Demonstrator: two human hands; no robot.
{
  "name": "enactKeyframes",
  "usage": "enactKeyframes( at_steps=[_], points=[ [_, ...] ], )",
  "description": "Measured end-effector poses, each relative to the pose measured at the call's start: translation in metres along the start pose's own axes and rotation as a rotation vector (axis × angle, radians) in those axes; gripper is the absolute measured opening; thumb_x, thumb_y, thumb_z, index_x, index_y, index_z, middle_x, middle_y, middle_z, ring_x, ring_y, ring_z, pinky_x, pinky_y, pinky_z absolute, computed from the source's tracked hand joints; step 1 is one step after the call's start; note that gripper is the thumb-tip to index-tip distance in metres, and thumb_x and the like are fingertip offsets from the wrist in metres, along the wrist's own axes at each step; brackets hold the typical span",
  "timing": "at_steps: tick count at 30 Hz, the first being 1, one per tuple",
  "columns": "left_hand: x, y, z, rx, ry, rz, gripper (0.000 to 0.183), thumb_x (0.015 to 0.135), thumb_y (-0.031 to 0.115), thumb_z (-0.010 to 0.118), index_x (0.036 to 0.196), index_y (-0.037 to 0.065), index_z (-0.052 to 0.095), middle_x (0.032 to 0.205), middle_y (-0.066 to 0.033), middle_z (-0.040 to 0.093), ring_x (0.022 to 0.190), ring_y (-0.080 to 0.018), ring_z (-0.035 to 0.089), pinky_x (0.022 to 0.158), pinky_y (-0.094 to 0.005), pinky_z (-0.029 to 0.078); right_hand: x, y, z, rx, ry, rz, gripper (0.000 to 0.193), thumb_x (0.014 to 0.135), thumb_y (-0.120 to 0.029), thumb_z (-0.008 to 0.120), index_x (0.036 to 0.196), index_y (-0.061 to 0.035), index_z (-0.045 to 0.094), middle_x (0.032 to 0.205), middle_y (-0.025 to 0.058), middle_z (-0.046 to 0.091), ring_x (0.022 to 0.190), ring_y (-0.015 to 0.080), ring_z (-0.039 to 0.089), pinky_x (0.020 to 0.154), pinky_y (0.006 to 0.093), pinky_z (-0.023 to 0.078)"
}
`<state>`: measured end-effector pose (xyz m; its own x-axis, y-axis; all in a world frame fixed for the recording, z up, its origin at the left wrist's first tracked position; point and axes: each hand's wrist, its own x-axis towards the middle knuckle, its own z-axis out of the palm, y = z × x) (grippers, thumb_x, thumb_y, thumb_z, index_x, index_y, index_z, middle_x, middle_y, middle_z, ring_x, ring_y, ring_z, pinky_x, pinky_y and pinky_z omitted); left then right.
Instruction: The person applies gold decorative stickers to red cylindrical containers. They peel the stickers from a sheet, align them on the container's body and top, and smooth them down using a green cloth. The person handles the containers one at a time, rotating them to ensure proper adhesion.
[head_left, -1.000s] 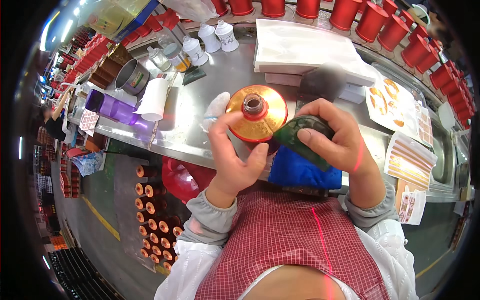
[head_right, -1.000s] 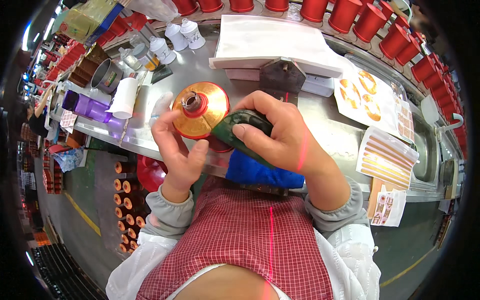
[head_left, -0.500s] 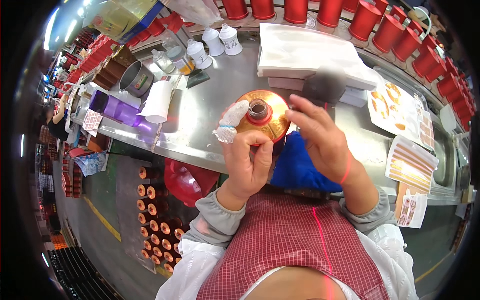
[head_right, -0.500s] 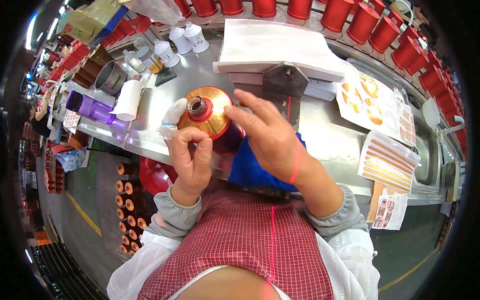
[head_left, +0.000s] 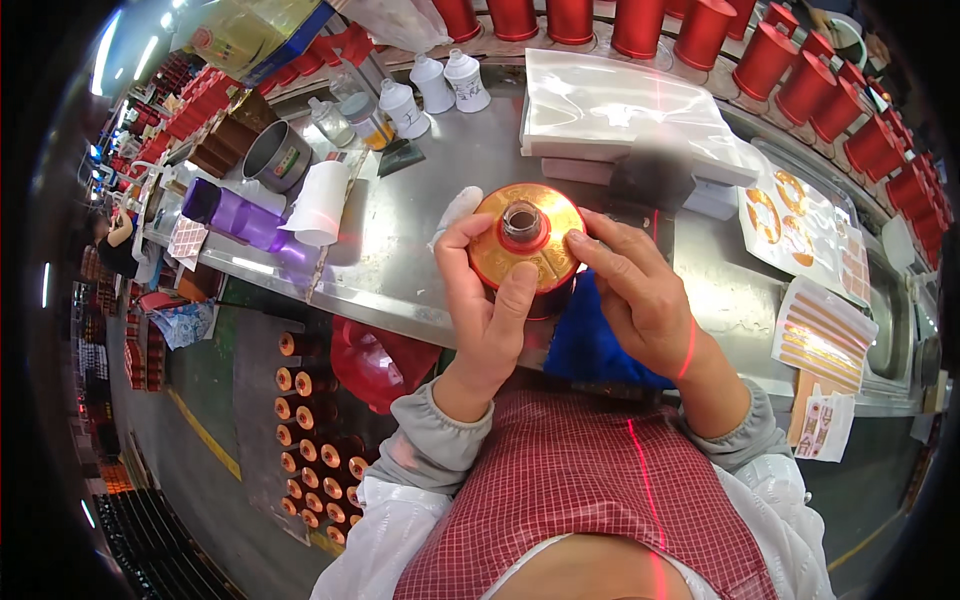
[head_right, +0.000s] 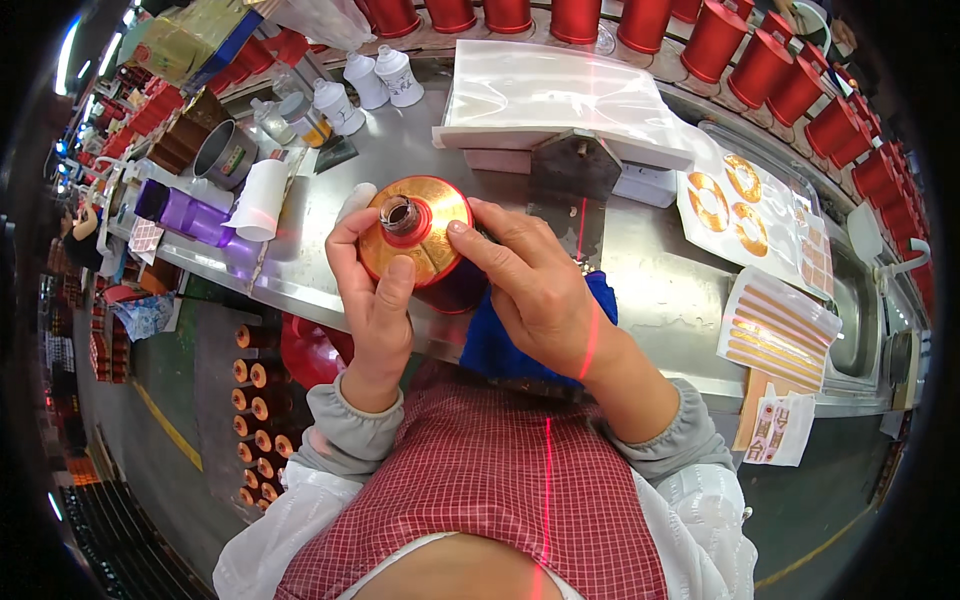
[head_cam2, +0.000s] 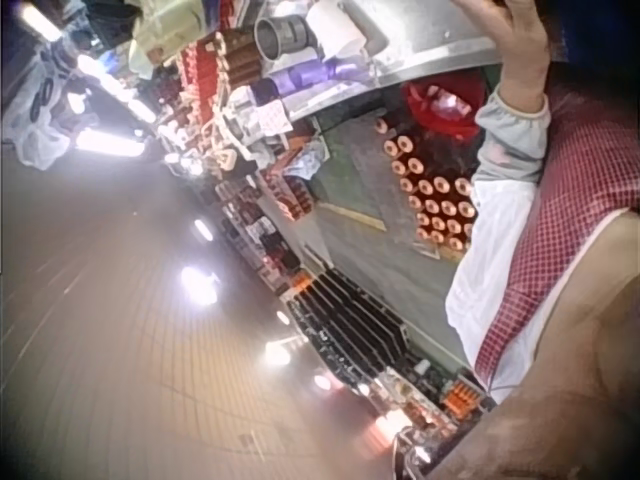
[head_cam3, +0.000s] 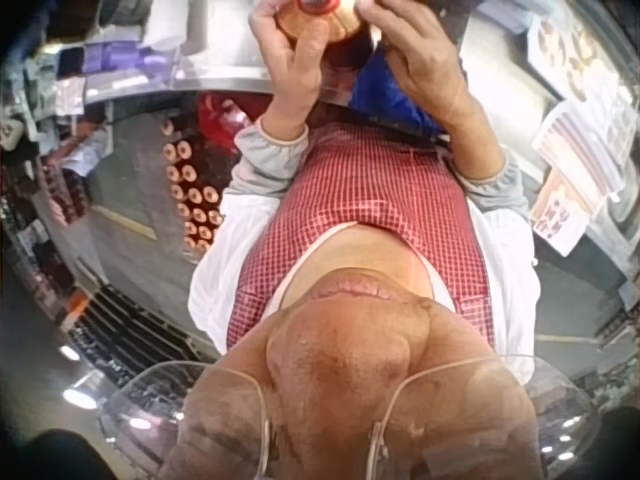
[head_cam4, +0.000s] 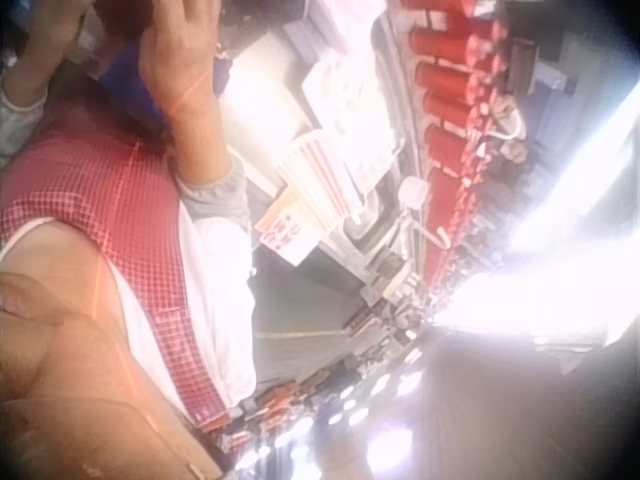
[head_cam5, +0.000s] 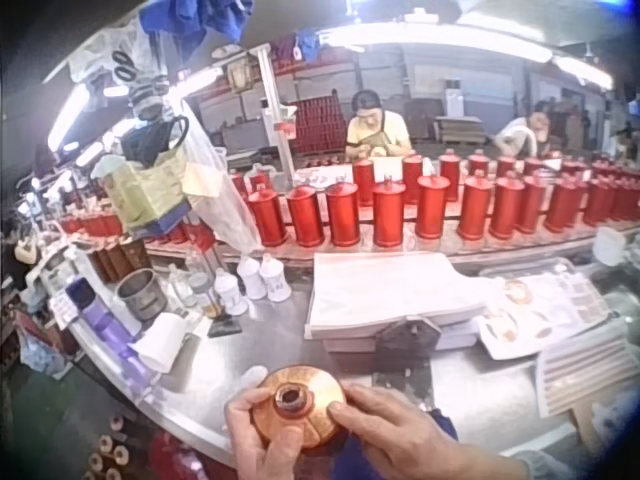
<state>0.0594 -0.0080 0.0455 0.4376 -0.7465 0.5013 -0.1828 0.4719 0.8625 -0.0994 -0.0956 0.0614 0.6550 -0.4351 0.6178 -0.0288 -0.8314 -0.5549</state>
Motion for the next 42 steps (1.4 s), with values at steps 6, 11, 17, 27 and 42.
enactKeyframes(
  at_steps=[6, 11, 17, 27, 42],
  points=[
    [0.001, -0.002, 0.000, 0.016, 0.014, -0.004, 0.054, 0.090, 0.018, 0.063, 0.131, -0.001, 0.032, 0.134, -0.0151, 0.036, 0.120, -0.0191, 0.042, 0.102, -0.0318, 0.037, 0.000, 0.000, 0.002, 0.013, 0.022, -0.003, 0.057, 0.073, 0.014, 0.055, 0.127, -0.0044, 0.056, 0.128, 0.0220, 0.053, 0.111, 0.0387, 0.055, 0.095, 0.0434, 0.045],
    [-0.006, -0.016, -0.001, 0.169, 0.096, 0.239, 0.056, 0.086, 0.020, 0.066, 0.130, 0.002, 0.036, 0.132, -0.0188, 0.039, 0.121, -0.0291, 0.042, 0.109, -0.0467, 0.027, 0.000, -0.001, 0.001, 0.011, 0.023, -0.005, 0.057, 0.073, 0.014, 0.055, 0.127, -0.0049, 0.056, 0.128, 0.0216, 0.053, 0.111, 0.0386, 0.055, 0.094, 0.0433, 0.045],
    [-0.022, -0.024, -0.008, 0.854, 0.001, 0.737, 0.016, 0.084, 0.020, 0.066, 0.098, 0.018, 0.059, 0.116, -0.0133, 0.054, 0.122, -0.0321, 0.042, 0.109, -0.0702, 0.004, 0.004, -0.002, -0.002, -0.006, 0.027, -0.035, 0.054, 0.073, 0.012, 0.058, 0.125, -0.0029, 0.056, 0.121, 0.0215, 0.058, 0.107, 0.0381, 0.058, 0.091, 0.0431, 0.047],
    [-0.001, -0.018, -0.011, 0.276, -0.052, 0.230, 0.092, 0.073, 0.029, 0.082, 0.136, -0.005, 0.024, 0.131, -0.0223, 0.043, 0.122, -0.0322, 0.046, 0.107, -0.0463, 0.030, 0.055, -0.013, -0.033, -0.169, -0.125, -0.392, 0.027, 0.068, -0.003, 0.070, 0.092, -0.0088, 0.059, 0.092, 0.0063, 0.061, 0.081, 0.0241, 0.057, 0.071, 0.0364, 0.045],
    [0.007, -0.028, -0.014, -0.043, -0.117, -0.013, 0.116, 0.064, 0.019, 0.087, 0.147, -0.002, 0.007, 0.134, -0.0210, 0.041, 0.121, -0.0283, 0.051, 0.103, -0.0394, 0.042, 0.044, 0.014, -0.026, 0.038, 0.056, 0.283, 0.025, 0.083, -0.018, 0.071, 0.097, 0.0000, 0.061, 0.074, 0.0114, 0.063, 0.066, 0.0202, 0.062, 0.061, 0.0314, 0.049]
  ],
)
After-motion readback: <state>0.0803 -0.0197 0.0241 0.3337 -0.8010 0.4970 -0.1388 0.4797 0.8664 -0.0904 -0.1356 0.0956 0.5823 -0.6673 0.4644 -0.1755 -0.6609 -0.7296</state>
